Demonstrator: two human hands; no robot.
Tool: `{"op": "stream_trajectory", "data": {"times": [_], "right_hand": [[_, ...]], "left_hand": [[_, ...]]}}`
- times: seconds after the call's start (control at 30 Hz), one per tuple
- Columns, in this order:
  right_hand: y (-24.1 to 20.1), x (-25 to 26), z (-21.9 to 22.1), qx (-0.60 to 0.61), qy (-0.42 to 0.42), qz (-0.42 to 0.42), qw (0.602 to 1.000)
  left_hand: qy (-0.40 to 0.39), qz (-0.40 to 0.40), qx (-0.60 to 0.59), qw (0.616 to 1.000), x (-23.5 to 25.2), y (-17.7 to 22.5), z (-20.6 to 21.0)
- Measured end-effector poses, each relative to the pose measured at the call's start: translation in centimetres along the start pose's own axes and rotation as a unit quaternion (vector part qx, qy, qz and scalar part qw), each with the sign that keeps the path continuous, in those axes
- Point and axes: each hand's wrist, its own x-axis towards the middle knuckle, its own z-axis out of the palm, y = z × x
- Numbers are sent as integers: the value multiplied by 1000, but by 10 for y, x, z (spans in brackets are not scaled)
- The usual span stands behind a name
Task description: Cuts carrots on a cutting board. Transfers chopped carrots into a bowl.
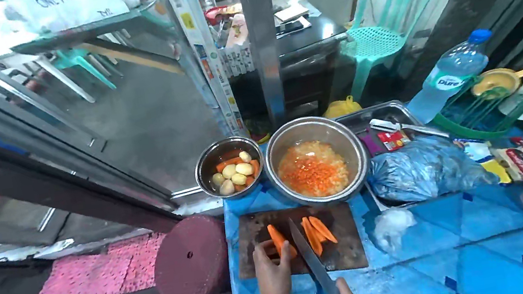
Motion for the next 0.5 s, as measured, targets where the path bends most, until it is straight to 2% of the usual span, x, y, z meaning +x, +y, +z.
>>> {"op": "stream_trajectory", "data": {"times": [0.2,0.37,0.5], "right_hand": [[-19,10,-9,-38,-44,47,997],[-28,3,-10,-75,-9,16,997],[-43,2,-10,-128,-17,46,991]], "left_hand": [[13,53,-30,998,-1,-12,6],[71,131,5,989,-7,-23,16],[79,162,11,984,-5,-27,19]]}}
